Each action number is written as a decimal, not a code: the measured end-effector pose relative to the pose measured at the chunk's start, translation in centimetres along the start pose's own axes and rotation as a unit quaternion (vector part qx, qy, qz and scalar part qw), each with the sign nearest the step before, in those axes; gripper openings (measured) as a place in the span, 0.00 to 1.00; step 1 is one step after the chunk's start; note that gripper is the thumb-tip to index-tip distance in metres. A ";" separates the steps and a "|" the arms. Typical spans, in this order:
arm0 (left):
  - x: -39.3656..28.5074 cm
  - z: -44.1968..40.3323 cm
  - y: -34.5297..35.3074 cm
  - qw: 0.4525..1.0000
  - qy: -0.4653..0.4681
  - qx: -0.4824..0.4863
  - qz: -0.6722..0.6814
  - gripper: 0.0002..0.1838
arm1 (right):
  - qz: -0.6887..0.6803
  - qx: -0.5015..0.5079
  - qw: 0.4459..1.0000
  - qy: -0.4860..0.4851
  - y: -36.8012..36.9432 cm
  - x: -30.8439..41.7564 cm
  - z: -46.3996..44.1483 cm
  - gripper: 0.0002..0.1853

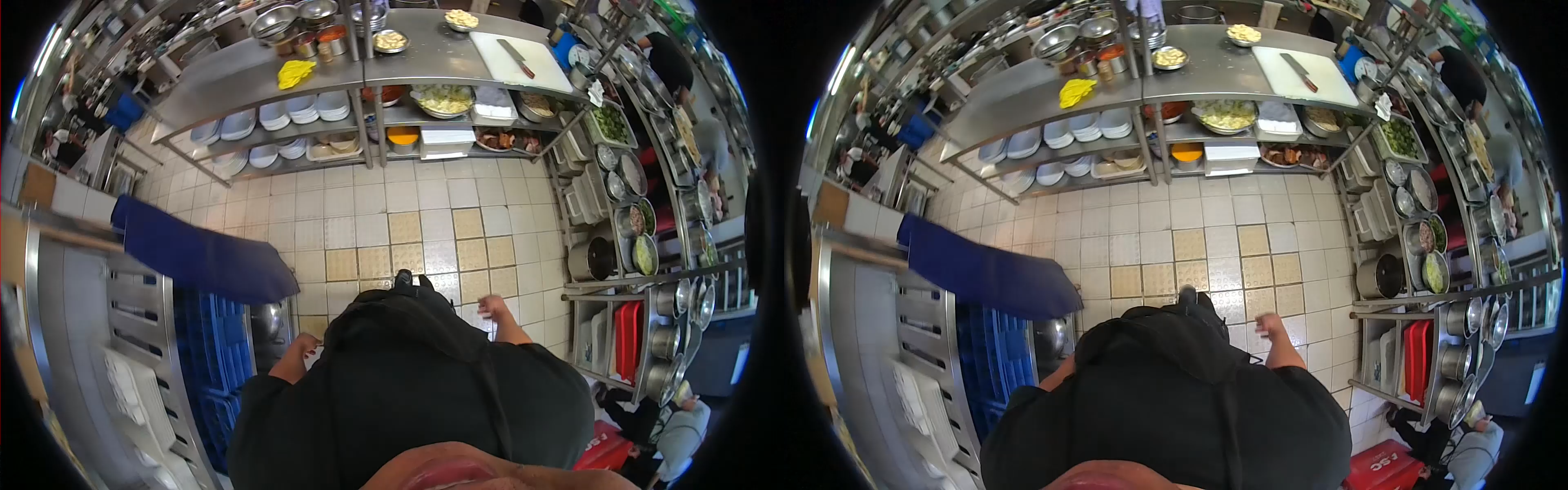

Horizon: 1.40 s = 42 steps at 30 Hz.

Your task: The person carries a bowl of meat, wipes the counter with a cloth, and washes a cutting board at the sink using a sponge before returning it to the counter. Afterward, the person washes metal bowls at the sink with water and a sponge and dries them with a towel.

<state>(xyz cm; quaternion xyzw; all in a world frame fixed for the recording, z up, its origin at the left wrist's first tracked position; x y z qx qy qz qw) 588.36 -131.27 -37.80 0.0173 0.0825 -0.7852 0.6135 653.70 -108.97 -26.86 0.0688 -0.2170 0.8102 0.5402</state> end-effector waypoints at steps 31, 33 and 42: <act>-99.1 13.1 -55.2 0.662 0.529 -0.486 -0.215 0.29 | -0.166 -0.151 0.966 0.124 6.0 35.4 6.3 0.16; -99.6 19.6 -48.8 0.679 0.502 -0.471 -0.255 0.27 | -0.170 -0.166 0.963 0.124 5.7 38.0 5.7 0.16; -107.0 20.6 -29.9 0.611 0.662 -0.410 -0.146 0.25 | -0.092 -0.106 0.980 0.140 0.0 44.6 0.4 0.16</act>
Point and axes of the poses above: each hand's wrist, its own z-axis away from the middle knuckle, its own y-axis out of the palm, x = y × z, the point moved 10 cm from there along -z, towards the middle knuckle, and after that the axes turned 12 degrees about z, right-handed, at the moved point
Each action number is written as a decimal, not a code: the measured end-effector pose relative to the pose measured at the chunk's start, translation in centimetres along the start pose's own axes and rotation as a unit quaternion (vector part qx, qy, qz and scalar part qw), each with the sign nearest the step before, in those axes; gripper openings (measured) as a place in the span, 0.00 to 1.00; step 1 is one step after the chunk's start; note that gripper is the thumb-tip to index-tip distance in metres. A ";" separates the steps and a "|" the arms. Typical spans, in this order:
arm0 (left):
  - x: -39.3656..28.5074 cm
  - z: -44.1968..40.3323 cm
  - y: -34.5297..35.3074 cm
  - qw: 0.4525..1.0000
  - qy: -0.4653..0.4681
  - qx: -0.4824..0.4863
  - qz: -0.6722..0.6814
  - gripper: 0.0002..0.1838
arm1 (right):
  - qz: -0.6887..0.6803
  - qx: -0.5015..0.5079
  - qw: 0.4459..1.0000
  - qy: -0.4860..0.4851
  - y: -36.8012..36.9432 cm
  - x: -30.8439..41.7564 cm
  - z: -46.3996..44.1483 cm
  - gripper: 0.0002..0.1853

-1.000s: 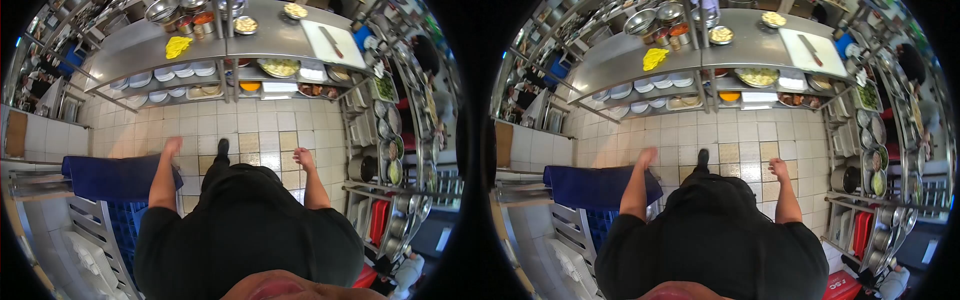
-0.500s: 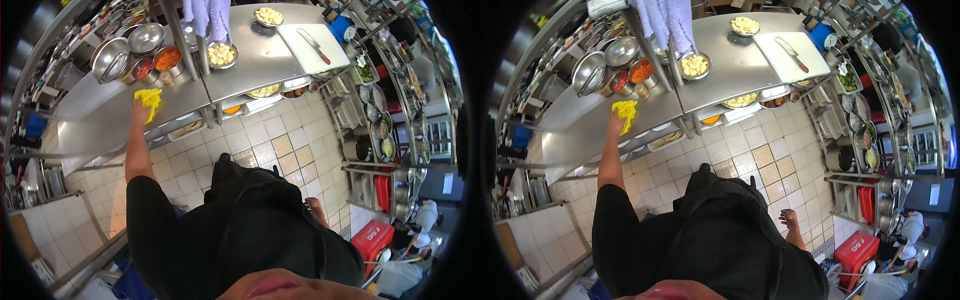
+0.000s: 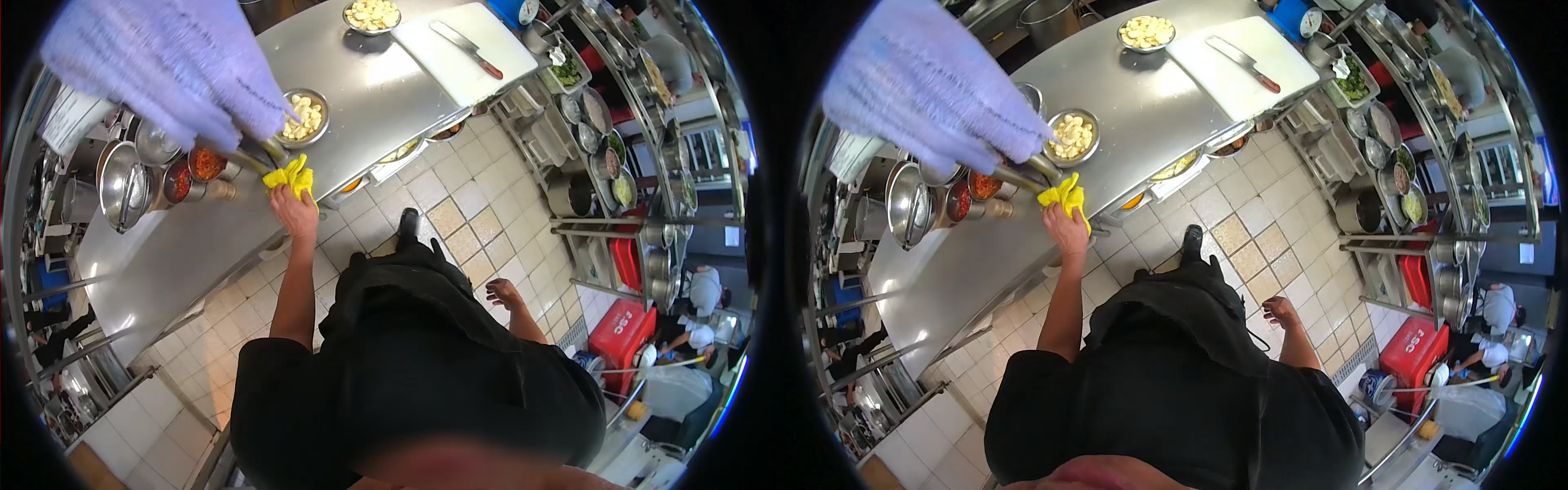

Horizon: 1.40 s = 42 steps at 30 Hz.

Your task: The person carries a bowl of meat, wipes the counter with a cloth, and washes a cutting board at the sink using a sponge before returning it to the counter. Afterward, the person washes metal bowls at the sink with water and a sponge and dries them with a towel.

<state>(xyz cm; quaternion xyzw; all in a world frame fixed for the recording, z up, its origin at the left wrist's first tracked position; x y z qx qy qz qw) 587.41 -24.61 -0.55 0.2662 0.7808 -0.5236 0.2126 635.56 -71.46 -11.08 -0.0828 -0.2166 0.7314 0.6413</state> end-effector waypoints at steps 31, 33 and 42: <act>-18.1 -32.4 32.0 0.985 0.144 0.090 -0.043 0.32 | -0.208 -0.022 0.970 0.121 -8.5 0.4 -8.2 0.14; -19.8 -30.2 32.1 0.979 0.163 0.117 -0.018 0.31 | -0.250 0.007 0.957 0.145 -6.3 -1.5 -7.1 0.12; -31.3 -12.3 31.9 0.901 0.240 0.276 0.235 0.24 | -0.249 -0.027 0.967 0.050 -7.8 3.7 -9.9 0.17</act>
Point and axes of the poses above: each hand's wrist, its own z-axis away from the middle knuckle, its own y-axis out of the palm, x = y × z, the point moved 10 cm from there along -z, towards the middle knuckle, and after that the axes turned 12 degrees about z, right-handed, at the moved point
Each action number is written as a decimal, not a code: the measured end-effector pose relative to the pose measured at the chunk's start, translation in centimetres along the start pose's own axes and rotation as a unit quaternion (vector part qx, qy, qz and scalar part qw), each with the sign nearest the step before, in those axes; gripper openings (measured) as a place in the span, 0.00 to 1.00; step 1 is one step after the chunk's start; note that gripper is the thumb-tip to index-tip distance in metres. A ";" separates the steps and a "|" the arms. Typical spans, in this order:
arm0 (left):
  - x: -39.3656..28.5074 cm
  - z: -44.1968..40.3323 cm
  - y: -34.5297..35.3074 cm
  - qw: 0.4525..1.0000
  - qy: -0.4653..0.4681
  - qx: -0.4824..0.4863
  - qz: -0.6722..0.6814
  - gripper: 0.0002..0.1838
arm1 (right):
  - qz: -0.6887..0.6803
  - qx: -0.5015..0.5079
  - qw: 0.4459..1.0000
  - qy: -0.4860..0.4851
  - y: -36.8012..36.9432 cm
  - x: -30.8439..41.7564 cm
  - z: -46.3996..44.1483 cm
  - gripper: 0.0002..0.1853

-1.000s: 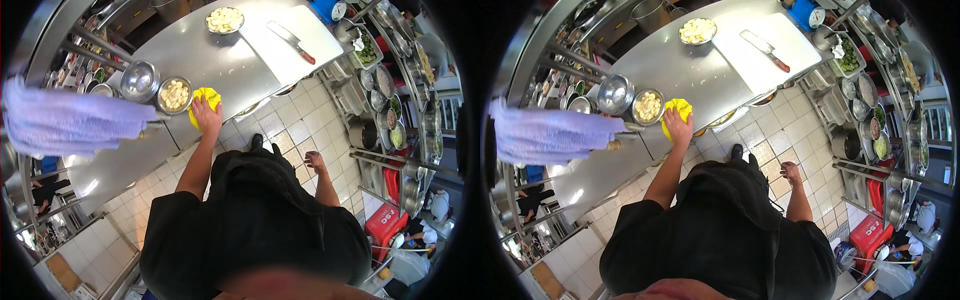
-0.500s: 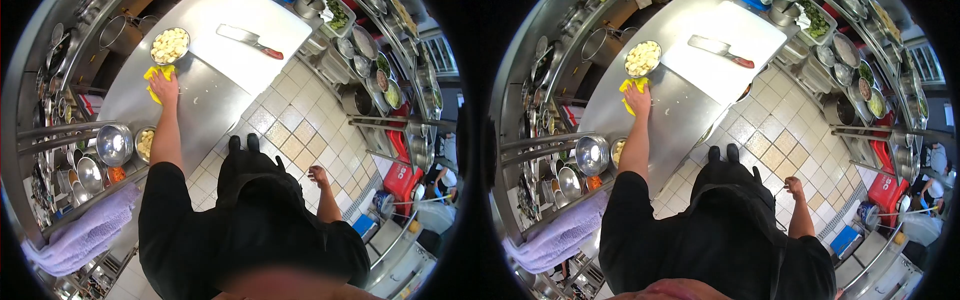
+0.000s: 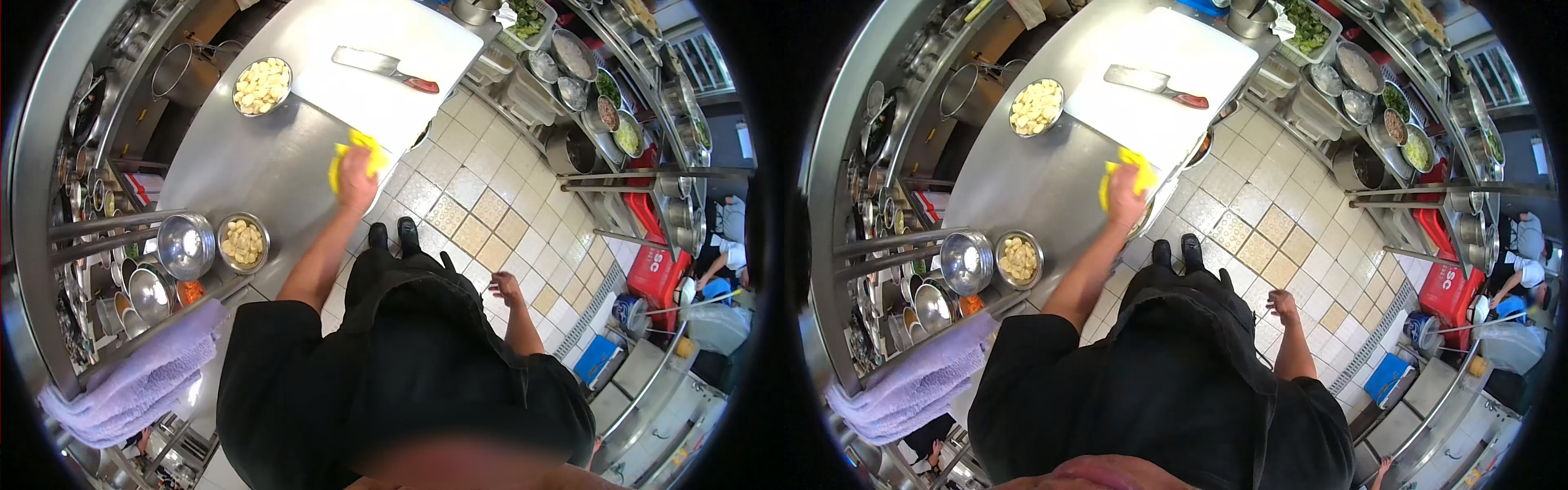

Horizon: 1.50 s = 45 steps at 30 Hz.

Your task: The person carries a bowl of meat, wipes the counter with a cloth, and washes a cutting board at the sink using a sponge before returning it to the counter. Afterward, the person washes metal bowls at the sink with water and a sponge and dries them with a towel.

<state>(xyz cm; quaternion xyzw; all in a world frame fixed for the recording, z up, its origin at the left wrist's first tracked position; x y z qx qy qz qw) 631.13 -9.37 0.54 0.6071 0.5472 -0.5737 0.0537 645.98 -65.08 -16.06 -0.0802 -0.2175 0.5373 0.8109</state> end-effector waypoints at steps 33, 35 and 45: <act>2.9 -2.8 -1.2 0.979 -0.058 0.019 -0.197 0.29 | 0.053 0.029 0.994 -0.089 1.7 11.3 -1.3 0.17; -1.1 1.3 0.8 0.986 -0.003 0.127 -0.104 0.29 | 0.043 0.043 0.986 -0.158 2.6 19.2 -2.8 0.17; 2.4 5.4 -9.3 0.979 -0.105 -0.034 -0.174 0.27 | 0.036 0.036 0.927 -0.371 6.3 44.8 5.3 0.10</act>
Point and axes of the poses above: each hand's wrist, its own z-axis away from the middle knuckle, its own y-axis out of the palm, x = y × z, the point moved 10 cm from there along -z, towards the middle knuckle, and after that the axes turned 12 degrees about z, right-handed, at the moved point
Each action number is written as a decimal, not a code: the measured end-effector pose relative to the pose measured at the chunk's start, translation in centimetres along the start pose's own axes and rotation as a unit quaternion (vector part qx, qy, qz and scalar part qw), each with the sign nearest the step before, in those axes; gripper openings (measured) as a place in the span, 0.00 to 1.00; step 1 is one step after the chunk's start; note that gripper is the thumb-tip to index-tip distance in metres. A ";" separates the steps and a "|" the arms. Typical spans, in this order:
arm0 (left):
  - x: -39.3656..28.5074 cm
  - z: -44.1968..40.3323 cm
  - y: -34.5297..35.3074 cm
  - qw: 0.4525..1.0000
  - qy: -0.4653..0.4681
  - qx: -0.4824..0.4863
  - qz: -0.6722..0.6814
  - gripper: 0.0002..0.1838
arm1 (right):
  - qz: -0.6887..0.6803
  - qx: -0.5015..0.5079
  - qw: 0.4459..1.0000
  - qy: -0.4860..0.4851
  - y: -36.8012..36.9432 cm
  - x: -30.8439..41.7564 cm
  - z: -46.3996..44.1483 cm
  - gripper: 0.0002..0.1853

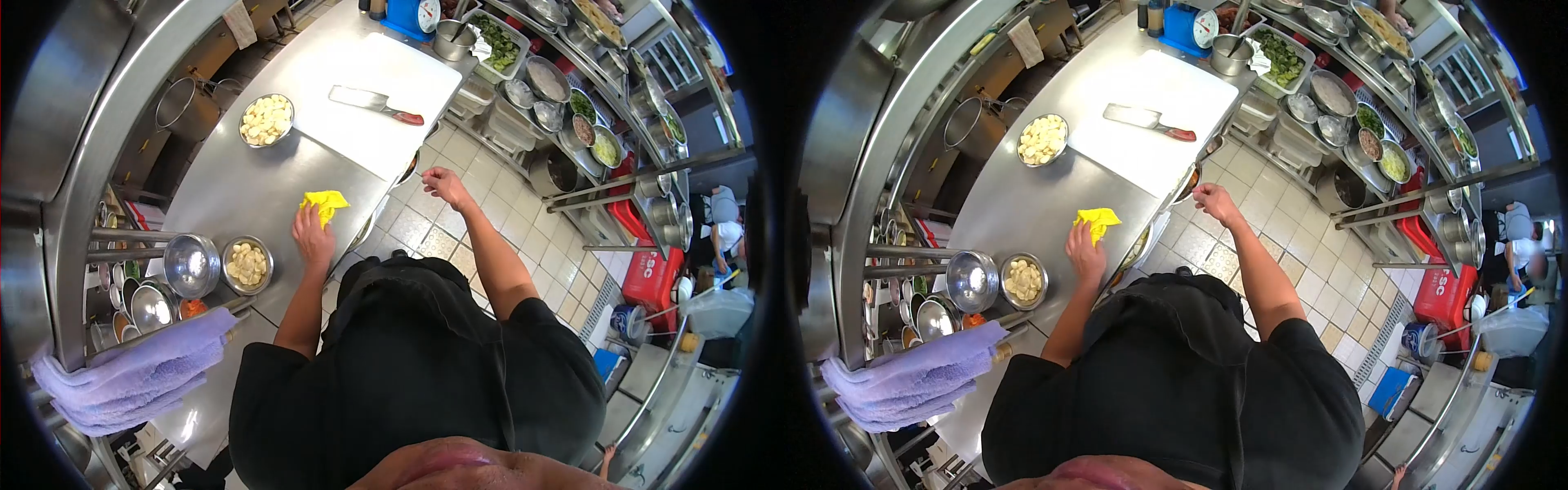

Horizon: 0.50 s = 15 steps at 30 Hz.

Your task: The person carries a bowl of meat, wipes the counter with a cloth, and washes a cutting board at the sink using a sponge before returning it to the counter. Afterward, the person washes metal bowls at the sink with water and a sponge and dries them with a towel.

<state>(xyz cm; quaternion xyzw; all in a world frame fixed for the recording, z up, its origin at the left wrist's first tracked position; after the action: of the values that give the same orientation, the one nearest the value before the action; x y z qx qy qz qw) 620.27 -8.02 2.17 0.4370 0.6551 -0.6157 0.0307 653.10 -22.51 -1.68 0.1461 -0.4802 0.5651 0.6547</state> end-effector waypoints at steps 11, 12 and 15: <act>0.7 0.1 -0.4 0.998 -0.026 0.011 -0.047 0.29 | 0.091 0.077 0.987 0.106 3.5 -12.4 0.5 0.14; 0.8 0.2 -0.3 0.999 -0.028 0.008 -0.044 0.29 | 0.208 0.094 0.973 0.041 3.1 -18.6 -2.2 0.11; 0.5 0.4 -0.5 0.999 -0.027 0.003 -0.036 0.29 | 0.221 0.114 0.948 0.198 1.4 -24.7 3.4 0.14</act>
<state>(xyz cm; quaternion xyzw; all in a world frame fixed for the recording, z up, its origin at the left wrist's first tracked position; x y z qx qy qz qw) 619.45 -8.02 2.16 0.3960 0.6678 -0.6297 0.0250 652.76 -39.38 -20.04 -0.0048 -0.2931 0.7640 0.5747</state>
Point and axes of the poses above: each hand's wrist, its own z-axis away from the middle knuckle, its own y-axis out of the palm, x = y × z, the point moved 10 cm from there along -z, towards the middle knuckle, and after that the axes turned 12 degrees about z, right-handed, at the moved point
